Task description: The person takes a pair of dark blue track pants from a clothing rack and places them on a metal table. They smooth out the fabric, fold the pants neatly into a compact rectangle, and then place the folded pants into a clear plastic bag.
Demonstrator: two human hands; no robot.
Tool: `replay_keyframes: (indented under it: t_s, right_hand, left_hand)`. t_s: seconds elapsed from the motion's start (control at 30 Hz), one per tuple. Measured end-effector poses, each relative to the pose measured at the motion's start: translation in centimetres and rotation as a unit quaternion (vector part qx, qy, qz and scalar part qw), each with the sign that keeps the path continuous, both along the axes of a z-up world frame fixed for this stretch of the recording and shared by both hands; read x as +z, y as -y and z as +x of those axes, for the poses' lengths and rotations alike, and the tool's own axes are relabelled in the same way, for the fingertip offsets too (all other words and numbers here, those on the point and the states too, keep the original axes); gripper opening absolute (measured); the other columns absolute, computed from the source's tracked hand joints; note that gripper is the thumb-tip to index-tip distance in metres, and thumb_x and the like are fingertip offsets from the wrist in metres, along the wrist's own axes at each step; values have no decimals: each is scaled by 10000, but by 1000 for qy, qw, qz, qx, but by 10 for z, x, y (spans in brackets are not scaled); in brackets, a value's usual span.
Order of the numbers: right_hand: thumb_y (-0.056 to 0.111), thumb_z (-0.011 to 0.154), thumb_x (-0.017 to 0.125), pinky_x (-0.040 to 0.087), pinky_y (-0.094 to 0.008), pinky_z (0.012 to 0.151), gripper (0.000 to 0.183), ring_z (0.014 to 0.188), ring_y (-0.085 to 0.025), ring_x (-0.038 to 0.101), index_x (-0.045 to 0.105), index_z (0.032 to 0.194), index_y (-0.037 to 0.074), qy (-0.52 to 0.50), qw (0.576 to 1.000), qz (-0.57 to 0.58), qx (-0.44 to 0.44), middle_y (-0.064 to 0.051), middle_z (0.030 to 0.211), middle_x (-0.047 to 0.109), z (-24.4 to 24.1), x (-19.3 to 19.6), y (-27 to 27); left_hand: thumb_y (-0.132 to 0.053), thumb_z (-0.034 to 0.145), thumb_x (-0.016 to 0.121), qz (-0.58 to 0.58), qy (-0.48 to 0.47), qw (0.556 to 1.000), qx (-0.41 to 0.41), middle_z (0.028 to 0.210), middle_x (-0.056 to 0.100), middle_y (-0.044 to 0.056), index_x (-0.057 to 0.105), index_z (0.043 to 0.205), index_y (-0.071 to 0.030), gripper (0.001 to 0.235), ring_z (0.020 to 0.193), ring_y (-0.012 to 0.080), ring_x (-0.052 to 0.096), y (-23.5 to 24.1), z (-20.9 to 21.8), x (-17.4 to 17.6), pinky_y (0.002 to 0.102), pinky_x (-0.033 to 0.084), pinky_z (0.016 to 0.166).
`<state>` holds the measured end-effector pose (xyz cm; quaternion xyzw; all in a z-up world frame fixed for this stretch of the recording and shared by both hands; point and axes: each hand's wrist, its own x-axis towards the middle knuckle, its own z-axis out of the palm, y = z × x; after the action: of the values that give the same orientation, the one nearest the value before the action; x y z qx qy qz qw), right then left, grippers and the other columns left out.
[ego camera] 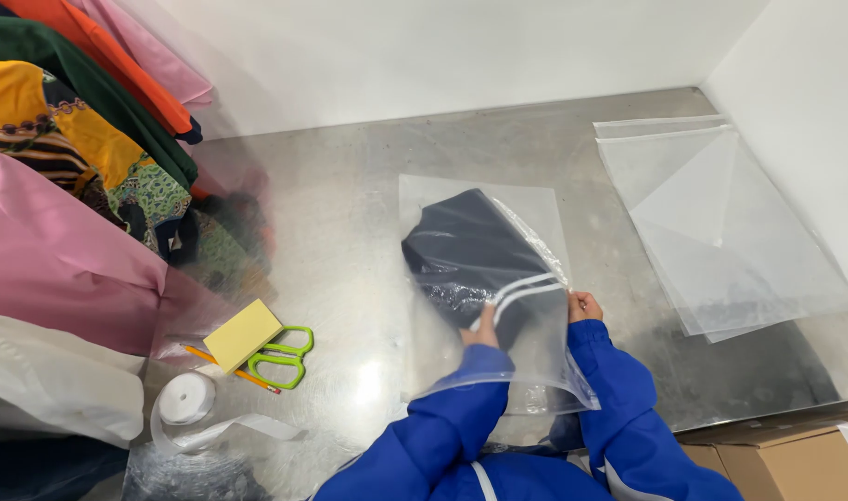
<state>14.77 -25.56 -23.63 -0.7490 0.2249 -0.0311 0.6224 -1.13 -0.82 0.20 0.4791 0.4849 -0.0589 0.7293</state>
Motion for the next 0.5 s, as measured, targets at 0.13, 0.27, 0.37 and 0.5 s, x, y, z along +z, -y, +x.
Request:
replay_keyframes:
  t_s: [0.13,0.27,0.37,0.5]
  right_hand:
    - [275,987,706,484,-274,555,196,621,-142,595,682,975,81,21,1000,7,-12,-58,697,617,-8,11,-9]
    - [327,1024,671,456,-276,597,240,673,-142,571,671,1009,87,20,1000,-16,1,-30,755,632,-7,10,-9]
    - [406,1045,631,458,-357,716,312,816,-216,599,669,1076,98,11,997,-71,24,-89,878,672,29,-40,3]
    - [556,1033,601,590,-476,779,497,907,-345,707,580,1136,71,-44,997,34,46,-232,1056,683,15,46,-55]
  left_hand:
    - [-645,632,905,-46,-7,998,-48,1427,594,163,562,1430,-81,1036,1388,289,500,-20,15,-85,398,350,1197]
    - [-646,764,723,-36,48,994,-90,1562,443,226,449,1513,-21,1013,1487,316,369,-75,40,-52,409,323,1232]
    - [-586,726,776,-9,53,989,-141,1507,498,216,523,1449,-14,956,1439,299,438,-90,68,-52,389,335,1223]
    - [-655,719,809,68,43,978,-190,1599,400,155,408,1549,-90,1081,1502,314,324,-116,145,-122,479,236,1248]
